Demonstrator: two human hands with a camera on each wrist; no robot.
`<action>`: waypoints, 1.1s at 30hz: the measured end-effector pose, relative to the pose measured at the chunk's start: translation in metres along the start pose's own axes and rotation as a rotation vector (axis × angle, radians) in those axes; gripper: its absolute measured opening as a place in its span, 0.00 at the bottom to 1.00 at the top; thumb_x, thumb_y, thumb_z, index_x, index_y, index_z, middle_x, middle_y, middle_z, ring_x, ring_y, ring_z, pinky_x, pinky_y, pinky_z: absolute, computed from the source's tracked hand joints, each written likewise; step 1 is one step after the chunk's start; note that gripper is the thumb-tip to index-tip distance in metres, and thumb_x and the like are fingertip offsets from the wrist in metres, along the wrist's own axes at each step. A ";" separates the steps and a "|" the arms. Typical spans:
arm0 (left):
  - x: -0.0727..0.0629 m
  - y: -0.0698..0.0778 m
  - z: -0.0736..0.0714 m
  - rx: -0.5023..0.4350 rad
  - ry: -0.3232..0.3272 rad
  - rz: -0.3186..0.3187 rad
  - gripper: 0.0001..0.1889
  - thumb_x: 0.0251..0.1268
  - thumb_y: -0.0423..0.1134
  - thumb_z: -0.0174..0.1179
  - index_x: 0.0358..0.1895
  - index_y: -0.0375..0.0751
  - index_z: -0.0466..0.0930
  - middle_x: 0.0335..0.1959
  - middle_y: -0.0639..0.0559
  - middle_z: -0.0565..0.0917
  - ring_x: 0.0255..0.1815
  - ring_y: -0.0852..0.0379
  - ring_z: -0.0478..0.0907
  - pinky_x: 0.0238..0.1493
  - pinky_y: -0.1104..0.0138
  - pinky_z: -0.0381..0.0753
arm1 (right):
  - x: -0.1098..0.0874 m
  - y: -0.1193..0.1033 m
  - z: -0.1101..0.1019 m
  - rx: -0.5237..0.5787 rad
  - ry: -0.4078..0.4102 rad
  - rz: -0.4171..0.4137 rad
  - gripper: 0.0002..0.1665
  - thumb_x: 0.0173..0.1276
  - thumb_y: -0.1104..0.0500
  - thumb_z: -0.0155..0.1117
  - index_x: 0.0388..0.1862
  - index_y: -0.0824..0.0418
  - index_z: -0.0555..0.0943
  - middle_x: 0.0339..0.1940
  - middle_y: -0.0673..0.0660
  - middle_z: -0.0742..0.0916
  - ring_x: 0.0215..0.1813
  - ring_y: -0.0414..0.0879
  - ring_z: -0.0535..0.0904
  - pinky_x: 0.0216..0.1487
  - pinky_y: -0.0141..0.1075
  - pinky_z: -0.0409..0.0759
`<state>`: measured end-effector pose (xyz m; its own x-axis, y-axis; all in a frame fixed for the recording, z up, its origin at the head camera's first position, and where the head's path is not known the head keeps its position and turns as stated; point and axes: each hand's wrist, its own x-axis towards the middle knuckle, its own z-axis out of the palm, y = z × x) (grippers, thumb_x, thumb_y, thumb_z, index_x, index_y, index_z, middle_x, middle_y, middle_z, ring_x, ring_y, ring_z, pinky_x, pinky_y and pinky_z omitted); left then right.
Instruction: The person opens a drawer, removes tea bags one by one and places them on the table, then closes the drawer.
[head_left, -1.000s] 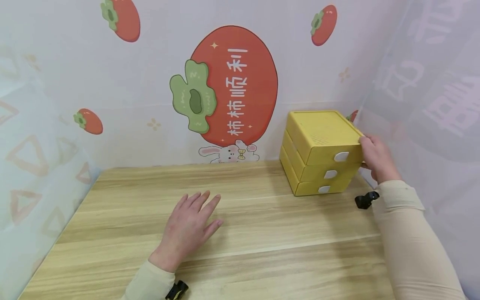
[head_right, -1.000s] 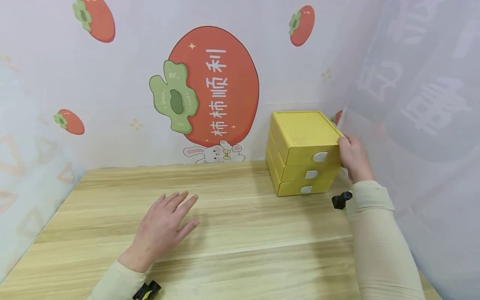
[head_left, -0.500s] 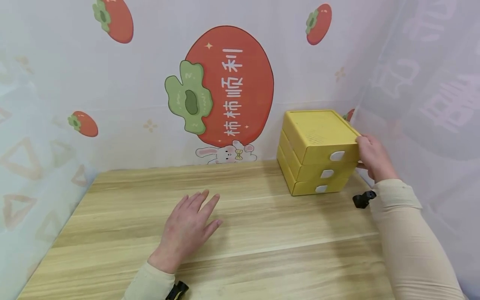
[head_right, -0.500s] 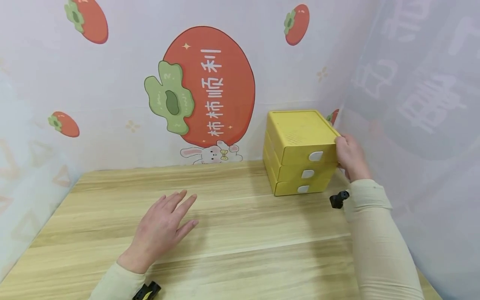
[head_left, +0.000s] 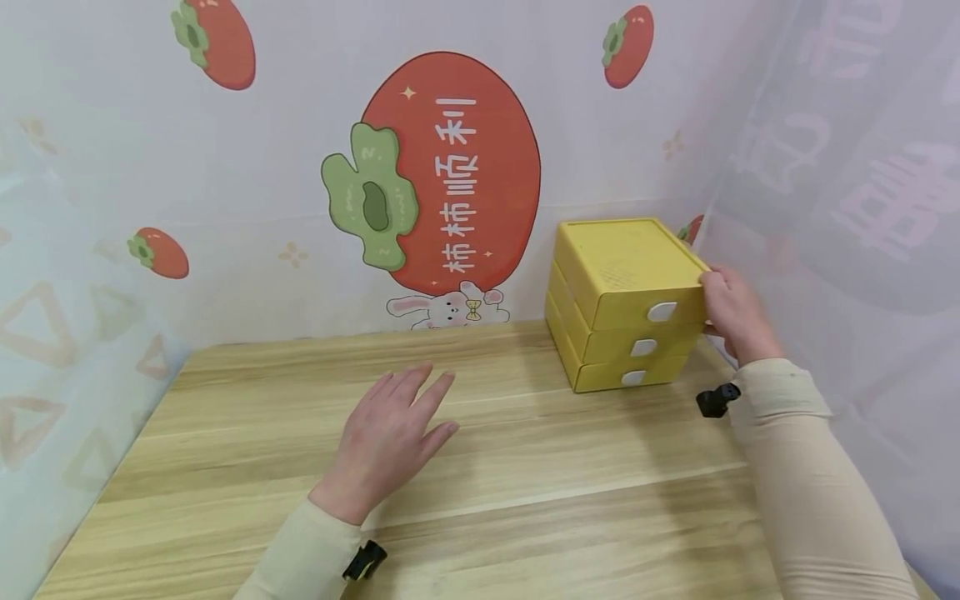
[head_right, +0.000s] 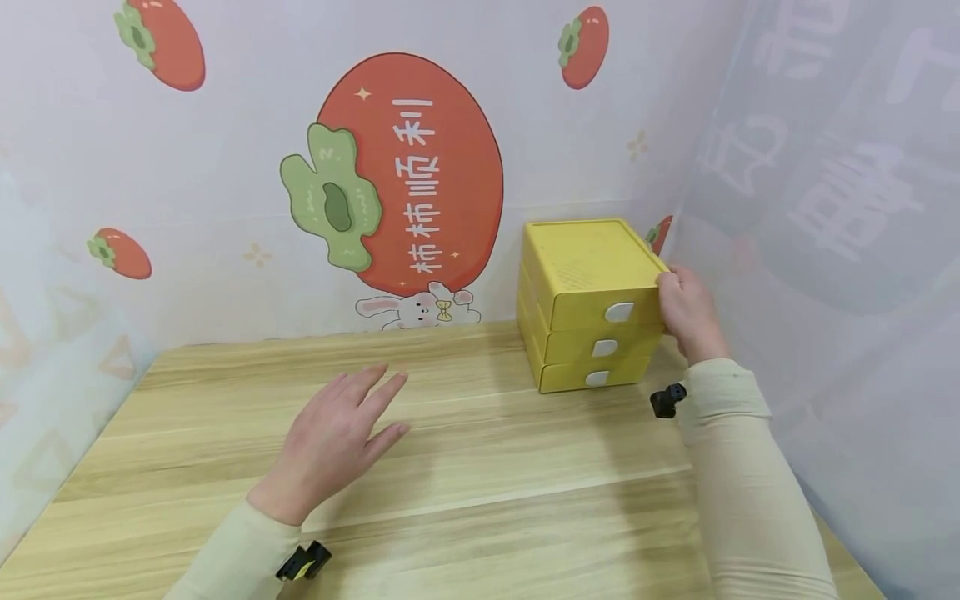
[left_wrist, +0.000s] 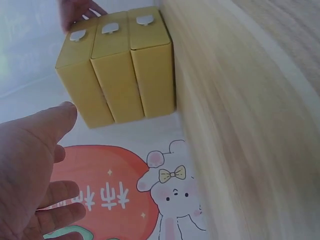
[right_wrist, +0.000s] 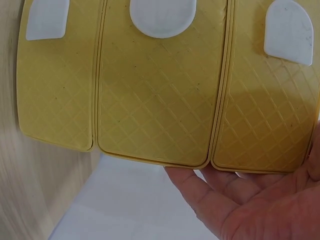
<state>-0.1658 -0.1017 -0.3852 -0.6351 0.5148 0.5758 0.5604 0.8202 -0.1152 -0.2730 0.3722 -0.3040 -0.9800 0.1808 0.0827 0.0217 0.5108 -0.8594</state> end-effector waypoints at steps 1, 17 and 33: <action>0.003 0.001 0.000 -0.002 -0.005 0.000 0.32 0.67 0.56 0.69 0.71 0.46 0.78 0.65 0.38 0.82 0.64 0.41 0.81 0.68 0.45 0.77 | 0.000 0.000 0.001 0.000 -0.003 -0.006 0.42 0.81 0.43 0.24 0.86 0.63 0.52 0.75 0.73 0.68 0.69 0.67 0.70 0.66 0.70 0.72; 0.047 0.014 0.007 -0.025 0.005 -0.001 0.32 0.69 0.56 0.67 0.72 0.45 0.77 0.67 0.39 0.81 0.63 0.42 0.82 0.66 0.48 0.80 | -0.005 -0.007 0.013 0.004 -0.006 -0.059 0.39 0.81 0.45 0.27 0.83 0.59 0.62 0.66 0.65 0.74 0.56 0.57 0.74 0.58 0.62 0.81; 0.092 0.026 0.011 -0.128 -0.105 -0.095 0.32 0.77 0.58 0.58 0.78 0.50 0.70 0.71 0.41 0.79 0.69 0.43 0.79 0.62 0.49 0.82 | -0.010 -0.011 0.022 -0.042 0.026 -0.066 0.40 0.81 0.43 0.28 0.85 0.57 0.58 0.70 0.68 0.73 0.58 0.60 0.75 0.55 0.61 0.83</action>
<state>-0.2157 -0.0305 -0.3446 -0.7367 0.4656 0.4904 0.5543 0.8312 0.0435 -0.2683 0.3459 -0.3066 -0.9741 0.1671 0.1523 -0.0341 0.5572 -0.8297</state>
